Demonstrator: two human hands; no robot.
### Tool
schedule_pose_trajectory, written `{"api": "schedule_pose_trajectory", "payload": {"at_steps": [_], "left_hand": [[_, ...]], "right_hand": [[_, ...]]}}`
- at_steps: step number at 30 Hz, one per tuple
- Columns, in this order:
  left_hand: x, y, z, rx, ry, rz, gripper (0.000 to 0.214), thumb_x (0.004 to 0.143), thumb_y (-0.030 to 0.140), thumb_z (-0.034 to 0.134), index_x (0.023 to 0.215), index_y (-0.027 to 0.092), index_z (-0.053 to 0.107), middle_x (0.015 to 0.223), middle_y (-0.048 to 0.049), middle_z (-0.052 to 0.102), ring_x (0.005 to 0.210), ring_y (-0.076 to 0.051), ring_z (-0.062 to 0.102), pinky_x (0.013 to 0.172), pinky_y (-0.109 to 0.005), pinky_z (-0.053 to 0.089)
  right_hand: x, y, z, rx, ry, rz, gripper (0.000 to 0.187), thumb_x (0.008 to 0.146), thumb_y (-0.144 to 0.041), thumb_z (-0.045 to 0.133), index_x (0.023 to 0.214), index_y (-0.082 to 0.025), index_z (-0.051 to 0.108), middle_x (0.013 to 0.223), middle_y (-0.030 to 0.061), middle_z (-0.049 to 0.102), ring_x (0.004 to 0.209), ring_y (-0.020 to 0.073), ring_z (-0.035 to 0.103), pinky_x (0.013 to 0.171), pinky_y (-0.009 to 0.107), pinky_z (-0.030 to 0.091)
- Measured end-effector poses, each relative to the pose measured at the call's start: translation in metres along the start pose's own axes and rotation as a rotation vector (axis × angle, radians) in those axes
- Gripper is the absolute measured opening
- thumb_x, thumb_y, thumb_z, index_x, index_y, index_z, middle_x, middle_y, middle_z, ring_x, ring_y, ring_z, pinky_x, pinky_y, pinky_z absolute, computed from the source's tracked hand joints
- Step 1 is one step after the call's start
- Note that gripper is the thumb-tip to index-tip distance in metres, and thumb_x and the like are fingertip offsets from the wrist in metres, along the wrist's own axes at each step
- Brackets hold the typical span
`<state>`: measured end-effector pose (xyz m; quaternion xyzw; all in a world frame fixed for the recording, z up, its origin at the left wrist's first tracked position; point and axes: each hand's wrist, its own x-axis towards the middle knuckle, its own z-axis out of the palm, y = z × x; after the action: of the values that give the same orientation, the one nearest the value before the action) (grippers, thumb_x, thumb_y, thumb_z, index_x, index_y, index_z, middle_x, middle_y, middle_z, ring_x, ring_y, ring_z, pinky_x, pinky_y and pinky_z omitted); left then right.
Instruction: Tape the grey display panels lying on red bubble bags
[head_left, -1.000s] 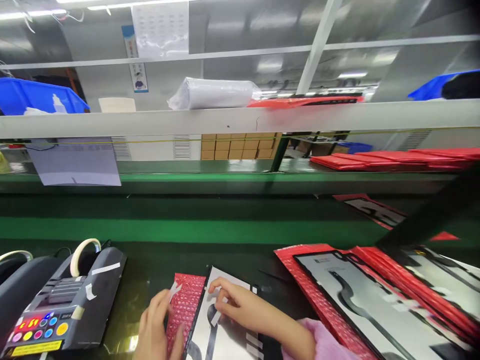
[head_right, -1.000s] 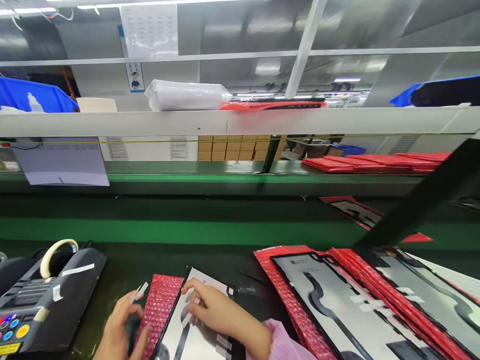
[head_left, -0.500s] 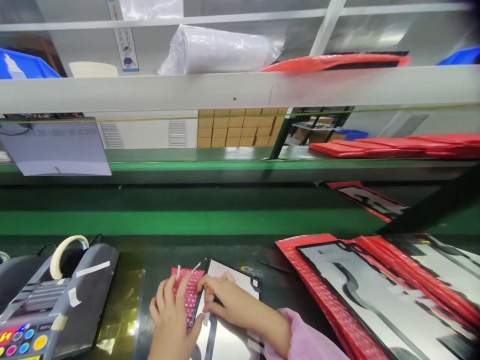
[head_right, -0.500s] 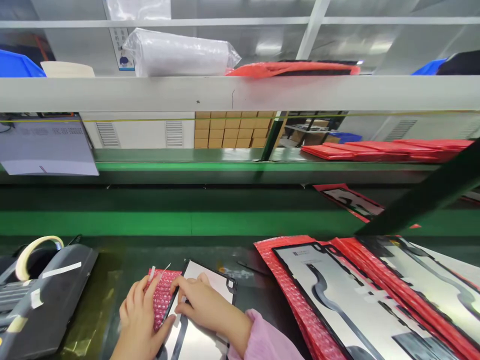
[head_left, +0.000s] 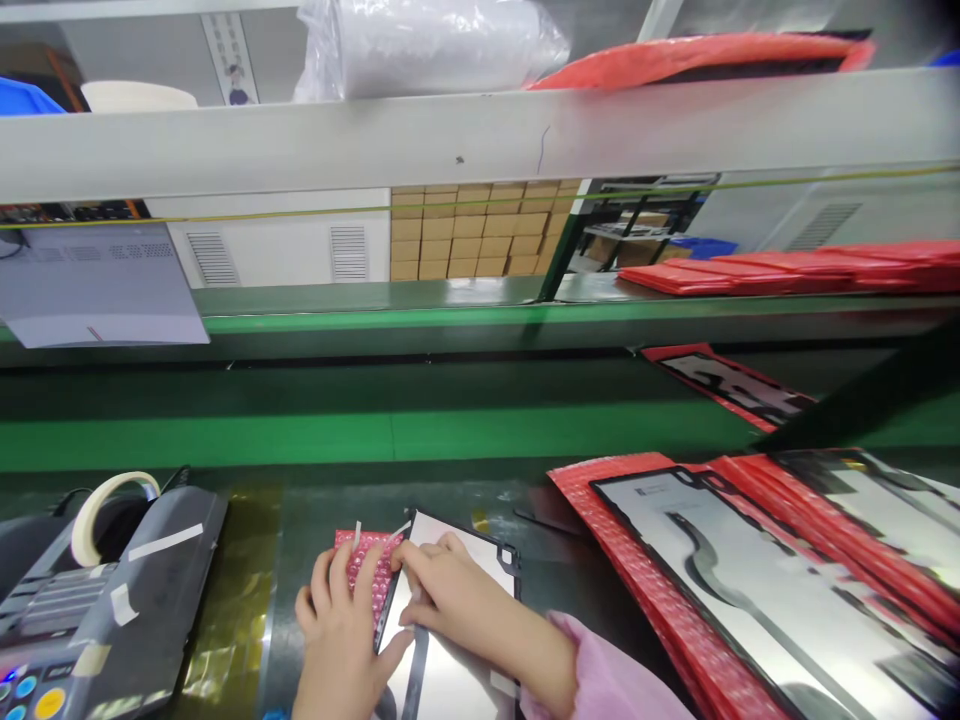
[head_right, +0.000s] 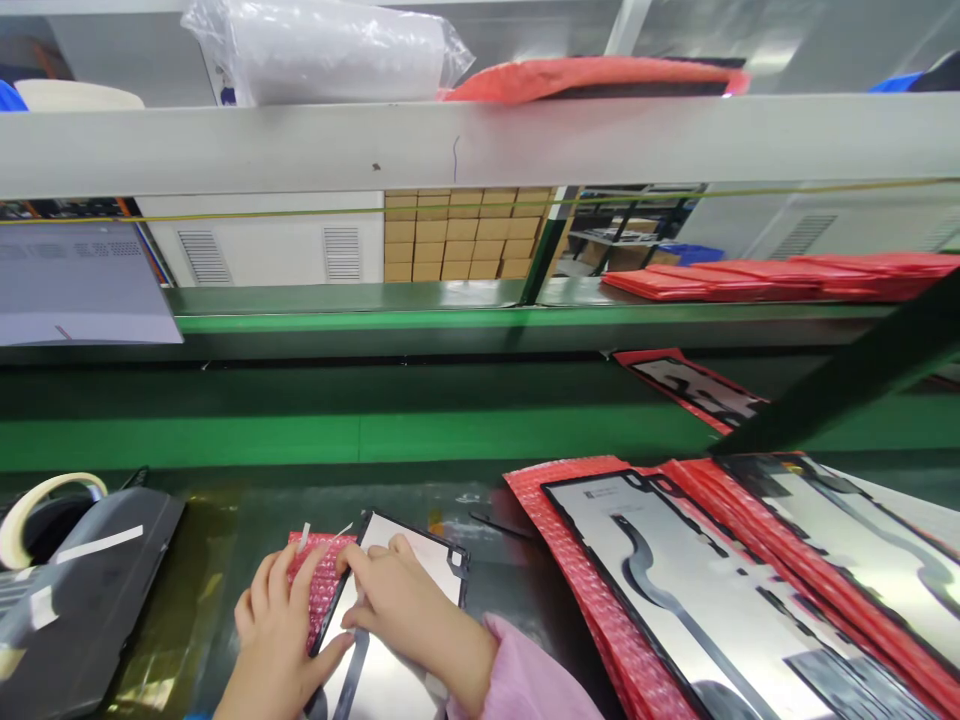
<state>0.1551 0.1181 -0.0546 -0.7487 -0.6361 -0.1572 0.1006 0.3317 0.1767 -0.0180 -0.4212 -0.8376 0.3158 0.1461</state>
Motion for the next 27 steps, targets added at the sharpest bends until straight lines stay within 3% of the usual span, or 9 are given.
{"api": "schedule_pose_trajectory", "payload": {"at_steps": [4,8,11,13,16,19,22,24,27], "left_hand": [[-0.002,-0.003,0.005,0.033,-0.016,-0.016,0.063,0.076,0.035,0.067,0.136,0.024,0.052,0.14,-0.0176,0.045,0.127,-0.04,0.035,0.093,-0.054,0.034],[-0.003,-0.001,0.004,-0.009,-0.012,-0.045,0.061,0.075,0.034,0.068,0.134,0.024,0.054,0.141,-0.0172,0.045,0.126,-0.041,0.036,0.094,-0.056,0.034],[-0.003,0.001,-0.004,-0.146,0.034,-0.075,0.054,0.077,0.026,0.063,0.131,0.024,0.055,0.141,-0.0162,0.044,0.127,-0.042,0.036,0.097,-0.062,0.032],[-0.001,0.002,-0.012,-0.402,0.097,-0.088,0.05,0.08,0.021,0.056,0.13,0.023,0.053,0.141,-0.0159,0.042,0.129,-0.04,0.036,0.099,-0.062,0.034],[0.007,0.001,-0.022,-0.784,0.123,-0.083,0.06,0.079,0.021,0.052,0.137,0.025,0.039,0.134,-0.0159,0.046,0.12,-0.034,0.048,0.089,-0.054,0.049],[0.02,0.003,-0.024,-1.04,0.049,-0.13,0.076,0.074,0.019,0.053,0.141,0.033,0.021,0.125,-0.0132,0.051,0.105,-0.028,0.057,0.076,-0.045,0.055],[0.03,0.011,-0.018,-1.433,-0.026,-0.235,0.079,0.066,0.019,0.053,0.135,0.035,0.019,0.128,-0.0121,0.047,0.105,-0.025,0.057,0.072,-0.038,0.054],[0.032,0.019,-0.011,-1.607,-0.075,-0.264,0.079,0.06,0.017,0.054,0.13,0.036,0.021,0.13,-0.0108,0.045,0.105,-0.023,0.055,0.072,-0.034,0.053],[0.032,0.026,-0.001,-1.695,-0.16,-0.248,0.078,0.059,0.016,0.053,0.128,0.037,0.022,0.131,-0.0091,0.045,0.106,-0.021,0.055,0.076,-0.034,0.052]], "right_hand": [[0.008,0.01,-0.001,0.053,0.035,0.091,0.049,0.07,-0.036,0.08,0.106,-0.023,0.048,0.073,-0.0067,0.056,0.079,0.0181,0.055,0.081,0.031,0.029],[0.018,0.02,-0.003,-0.029,0.226,0.185,0.057,0.061,-0.043,0.085,0.1,-0.023,0.049,0.089,-0.0009,0.061,0.092,0.023,0.056,0.081,0.034,0.028],[0.018,0.025,-0.011,-0.107,0.346,0.242,0.043,0.068,-0.037,0.082,0.094,-0.021,0.051,0.089,0.0014,0.062,0.09,0.0236,0.056,0.083,0.037,0.029],[0.009,0.026,-0.018,-0.106,0.444,0.267,0.028,0.075,-0.031,0.075,0.089,-0.021,0.052,0.088,0.0021,0.062,0.089,0.0231,0.056,0.085,0.039,0.03],[-0.016,0.022,-0.022,0.128,0.523,0.257,0.014,0.086,-0.034,0.06,0.085,-0.021,0.054,0.082,0.0014,0.06,0.083,0.0207,0.055,0.082,0.037,0.036],[-0.042,0.014,-0.007,0.516,0.443,0.263,0.028,0.091,-0.047,0.045,0.085,-0.022,0.058,0.078,0.0016,0.058,0.076,0.0191,0.055,0.073,0.032,0.043],[-0.051,0.008,0.022,0.714,0.379,0.252,0.038,0.086,-0.057,0.05,0.087,-0.022,0.063,0.086,0.0043,0.061,0.079,0.0193,0.057,0.073,0.031,0.046],[-0.049,0.007,0.041,0.763,0.414,0.23,0.037,0.082,-0.058,0.058,0.085,-0.021,0.066,0.098,0.007,0.063,0.081,0.0188,0.058,0.076,0.031,0.047],[-0.044,0.015,0.054,0.81,0.511,0.252,0.033,0.077,-0.053,0.065,0.077,-0.02,0.067,0.106,0.009,0.061,0.081,0.0178,0.058,0.077,0.031,0.048]]}}
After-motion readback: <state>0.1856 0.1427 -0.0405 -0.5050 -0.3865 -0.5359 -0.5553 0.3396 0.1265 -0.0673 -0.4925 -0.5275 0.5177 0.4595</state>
